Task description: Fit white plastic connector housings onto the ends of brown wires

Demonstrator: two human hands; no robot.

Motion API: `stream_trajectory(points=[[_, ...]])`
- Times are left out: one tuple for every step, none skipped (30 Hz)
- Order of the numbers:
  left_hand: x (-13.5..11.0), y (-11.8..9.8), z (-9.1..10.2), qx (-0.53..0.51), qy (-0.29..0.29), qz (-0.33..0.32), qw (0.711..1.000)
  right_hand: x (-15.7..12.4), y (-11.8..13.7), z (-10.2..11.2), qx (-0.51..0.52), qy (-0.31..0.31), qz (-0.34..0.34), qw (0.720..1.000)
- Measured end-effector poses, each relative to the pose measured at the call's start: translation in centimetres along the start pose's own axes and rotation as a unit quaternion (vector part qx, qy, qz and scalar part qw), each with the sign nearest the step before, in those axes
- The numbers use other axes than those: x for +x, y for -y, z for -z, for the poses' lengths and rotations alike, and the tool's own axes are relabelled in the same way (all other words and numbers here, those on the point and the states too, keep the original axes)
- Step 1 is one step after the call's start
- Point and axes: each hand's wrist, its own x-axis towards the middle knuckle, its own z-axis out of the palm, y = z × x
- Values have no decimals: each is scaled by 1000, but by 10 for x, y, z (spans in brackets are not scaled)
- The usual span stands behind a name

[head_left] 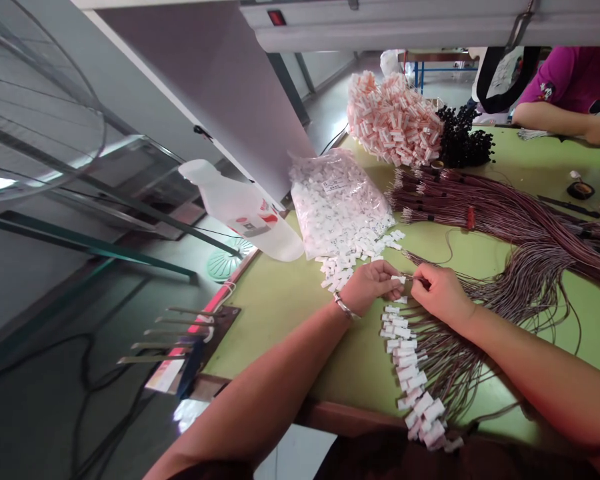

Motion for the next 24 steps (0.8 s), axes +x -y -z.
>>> stream_trajectory(points=[[0, 0, 0, 0, -1, 2, 1000, 0, 0, 0, 6, 1, -3, 1000], [0, 0, 0, 0, -2, 2, 1000, 0, 0, 0, 15, 3, -9, 1000], [0, 0, 0, 1, -4, 1, 1000, 0, 0, -1, 26, 5, -18, 999], [0, 1, 1, 2, -5, -1, 1000, 0, 0, -1, 37, 7, -28, 999], [1, 1, 1, 2, -6, -4, 1000, 1, 0, -1, 45, 9, -35, 998], [1, 2, 1, 2, -7, -6, 1000, 0, 0, -1, 49, 9, -37, 998], [1, 2, 1, 0, -7, -6, 1000, 0, 1, -1, 46, 8, -33, 998], [1, 3, 1, -3, -7, -5, 1000, 0, 1, -1, 37, 6, -24, 999], [2, 3, 2, -8, -6, -5, 1000, -1, 1, -1, 23, 3, -10, 1000], [2, 3, 2, -12, -4, -3, 1000, -1, 2, -1, 5, 2, 9, 1000], [2, 3, 2, -16, 0, -2, 1000, -2, 2, -1, -16, 3, 29, 999], [2, 2, 3, -20, 6, -1, 1000, -2, 2, -1, -38, 5, 47, 998], [2, 1, 3, -21, 13, 2, 1000, -3, 2, -1, -58, 9, 63, 996], [1, 0, 3, -20, 21, 7, 1000, -3, 2, -1, -75, 12, 76, 994], [1, 0, 4, -16, 28, 12, 999, -3, 2, -1, -87, 14, 83, 993], [1, -1, 4, -10, 35, 15, 999, -4, 2, -1, -94, 15, 87, 992], [1, -1, 5, -3, 39, 17, 999, -4, 1, -1, -97, 15, 88, 991], [0, -2, 5, 5, 41, 17, 999, -4, 1, -1, -98, 17, 89, 991], [0, -2, 5, 11, 41, 15, 999, -4, 0, -1, -97, 20, 88, 991], [0, -1, 5, 16, 40, 13, 999, -4, 0, -1, -97, 26, 87, 991], [-1, -1, 4, 20, 39, 11, 999, -4, 0, -2, -98, 32, 85, 991], [-1, 0, 4, 22, 38, 9, 999, -4, 1, -2, -99, 39, 83, 991], [-1, 0, 3, 24, 36, 7, 999, -4, 1, -3, -101, 45, 81, 991], [-1, 1, 2, 26, 35, 4, 999, -4, 1, -4, -103, 50, 78, 990]])
